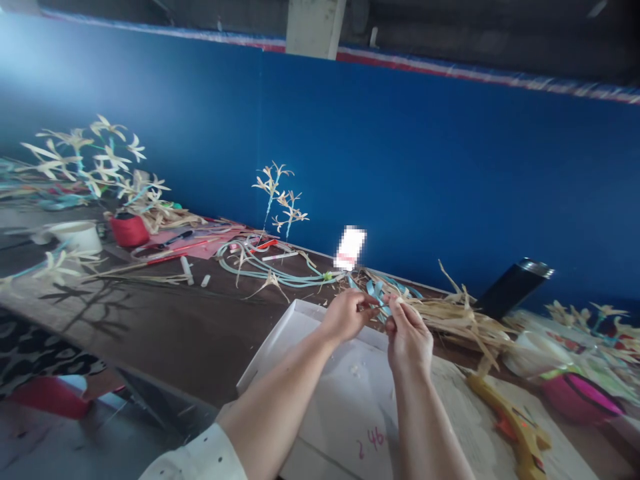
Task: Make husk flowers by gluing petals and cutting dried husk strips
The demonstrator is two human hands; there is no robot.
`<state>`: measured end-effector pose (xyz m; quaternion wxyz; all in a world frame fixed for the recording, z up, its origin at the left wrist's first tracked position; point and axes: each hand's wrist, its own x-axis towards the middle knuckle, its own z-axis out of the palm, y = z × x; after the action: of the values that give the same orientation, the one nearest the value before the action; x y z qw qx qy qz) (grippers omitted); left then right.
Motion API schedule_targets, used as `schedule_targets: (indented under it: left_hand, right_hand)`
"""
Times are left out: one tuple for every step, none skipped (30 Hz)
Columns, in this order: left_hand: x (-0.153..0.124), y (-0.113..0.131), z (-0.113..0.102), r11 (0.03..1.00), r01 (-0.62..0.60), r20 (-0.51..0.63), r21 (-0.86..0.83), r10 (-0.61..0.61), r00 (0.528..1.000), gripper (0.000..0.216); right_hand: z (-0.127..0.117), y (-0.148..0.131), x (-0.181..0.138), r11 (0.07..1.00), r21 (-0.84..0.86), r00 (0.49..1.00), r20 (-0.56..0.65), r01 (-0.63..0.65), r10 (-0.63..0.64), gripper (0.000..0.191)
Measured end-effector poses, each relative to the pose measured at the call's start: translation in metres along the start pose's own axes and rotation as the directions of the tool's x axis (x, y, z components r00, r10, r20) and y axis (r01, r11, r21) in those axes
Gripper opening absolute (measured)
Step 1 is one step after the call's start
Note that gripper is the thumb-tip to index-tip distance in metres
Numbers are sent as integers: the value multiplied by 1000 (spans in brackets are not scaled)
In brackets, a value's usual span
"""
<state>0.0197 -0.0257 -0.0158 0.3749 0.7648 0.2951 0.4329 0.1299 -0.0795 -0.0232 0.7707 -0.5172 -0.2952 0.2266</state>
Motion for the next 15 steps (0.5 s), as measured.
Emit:
schedule_targets:
  left_hand:
    - [0,0,0,999,-13,-16,42,14,1000,27]
    - [0,1,-1,998,-20,-21,67,22,1000,26]
    - [0,0,-1,997,-23,-18,78,25,1000,25]
    - [0,-1,0,996,-24,-15,81,25,1000,23]
    - [1,-2,1,997,-23,-12,78,24,1000,21]
    - [1,-4,2,997,-19,-10,72,20,1000,20]
    - [1,-5,3,998,-16,-6,65,17,1000,18]
    - [2,-7,4,998,-14,2,59,14,1000,17]
    - [2,-9,5,999,-12,9,53,12,1000,17]
    - [3,-10,6,999,-11,14,48,10,1000,17]
    - [3,-10,7,999,-9,15,43,9,1000,17]
    - [3,-11,7,999,-9,15,37,9,1000,17]
    - [3,-11,8,999,-12,15,32,12,1000,18]
    - [3,-11,8,999,-19,13,29,18,1000,19]
    - [3,-10,7,999,-28,12,30,28,1000,19]
  right_hand:
    - [1,0,0,1000,12,1000,10,-4,4,40]
    - [1,0,0,1000,16,1000,22,-7,6,42]
    - [2,0,-1,1000,13,999,37,-8,7,42]
    - [2,0,-2,1000,3,998,55,-5,5,43]
    - [3,-1,-3,1000,-15,997,71,-1,2,42]
    - [3,-2,-3,999,-40,996,84,6,-2,41]
    - [3,-3,-4,997,-70,996,91,11,-4,41]
    - [3,-4,-5,995,-101,996,92,14,-5,41]
    - [3,-6,-5,991,-131,996,89,17,-5,41]
    - [3,-7,-6,988,-156,996,85,19,-6,41]
    - [3,-8,-6,984,-174,996,83,22,-7,41]
    - [3,-8,-6,983,-184,997,82,26,-11,42]
    - [3,-9,-6,982,-186,997,81,31,-16,42]
    - [3,-9,-6,983,-182,996,82,35,-20,42]
    - [3,-9,-6,984,-174,996,85,37,-22,41]
